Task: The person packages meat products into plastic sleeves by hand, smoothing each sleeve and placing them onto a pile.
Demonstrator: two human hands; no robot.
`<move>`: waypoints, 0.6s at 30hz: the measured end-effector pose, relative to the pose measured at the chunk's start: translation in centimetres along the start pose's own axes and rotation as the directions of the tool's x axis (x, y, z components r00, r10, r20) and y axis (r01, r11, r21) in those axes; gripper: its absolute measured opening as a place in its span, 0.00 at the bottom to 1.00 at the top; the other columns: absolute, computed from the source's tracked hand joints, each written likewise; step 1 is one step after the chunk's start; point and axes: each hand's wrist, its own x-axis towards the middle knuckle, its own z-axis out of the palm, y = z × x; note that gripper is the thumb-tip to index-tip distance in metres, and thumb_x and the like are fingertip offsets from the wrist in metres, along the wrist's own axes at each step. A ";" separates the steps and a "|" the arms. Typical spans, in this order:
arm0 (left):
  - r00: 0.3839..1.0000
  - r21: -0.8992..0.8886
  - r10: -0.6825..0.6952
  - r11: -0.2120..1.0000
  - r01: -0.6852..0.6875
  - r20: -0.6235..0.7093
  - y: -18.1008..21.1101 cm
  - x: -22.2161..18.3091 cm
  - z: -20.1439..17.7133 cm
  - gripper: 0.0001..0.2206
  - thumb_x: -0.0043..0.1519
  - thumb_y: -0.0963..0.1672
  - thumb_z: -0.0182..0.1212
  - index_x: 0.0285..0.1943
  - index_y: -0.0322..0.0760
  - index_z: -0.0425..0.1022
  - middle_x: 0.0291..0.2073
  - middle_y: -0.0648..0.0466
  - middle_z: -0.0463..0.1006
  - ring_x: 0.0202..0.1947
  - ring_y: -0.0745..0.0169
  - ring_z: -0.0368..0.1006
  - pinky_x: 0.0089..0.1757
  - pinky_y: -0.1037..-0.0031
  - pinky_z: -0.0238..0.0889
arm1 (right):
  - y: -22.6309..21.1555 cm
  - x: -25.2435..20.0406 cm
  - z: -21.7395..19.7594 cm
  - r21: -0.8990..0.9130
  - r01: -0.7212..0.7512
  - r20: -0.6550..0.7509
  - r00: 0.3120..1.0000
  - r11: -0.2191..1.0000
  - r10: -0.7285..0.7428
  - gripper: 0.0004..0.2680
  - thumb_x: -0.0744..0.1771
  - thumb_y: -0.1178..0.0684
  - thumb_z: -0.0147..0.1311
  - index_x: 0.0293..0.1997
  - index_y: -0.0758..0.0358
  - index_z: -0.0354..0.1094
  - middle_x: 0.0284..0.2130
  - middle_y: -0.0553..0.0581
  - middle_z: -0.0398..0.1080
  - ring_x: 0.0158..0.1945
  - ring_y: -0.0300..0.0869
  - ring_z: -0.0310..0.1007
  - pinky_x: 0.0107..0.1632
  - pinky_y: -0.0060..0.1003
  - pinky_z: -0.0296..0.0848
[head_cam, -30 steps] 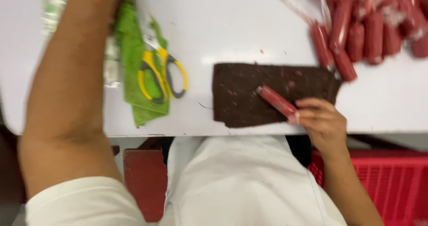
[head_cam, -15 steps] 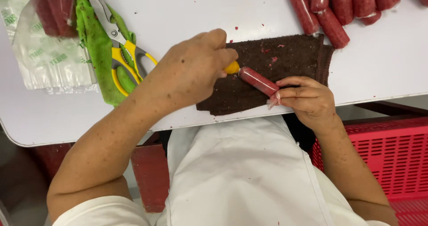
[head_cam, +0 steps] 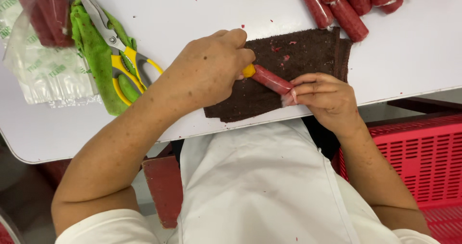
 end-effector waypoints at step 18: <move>0.963 0.122 0.076 0.991 -0.046 -0.257 4.3 0.8 1.0 0.09 0.57 0.37 0.55 0.44 0.37 0.76 0.38 0.54 0.67 0.34 0.54 0.67 0.17 0.64 0.61 | 0.4 0.2 -0.8 0.161 -0.313 -0.093 0.939 0.936 0.330 0.02 0.66 0.65 0.61 0.39 0.67 0.75 0.39 0.60 0.76 0.47 0.49 0.77 0.55 0.37 0.78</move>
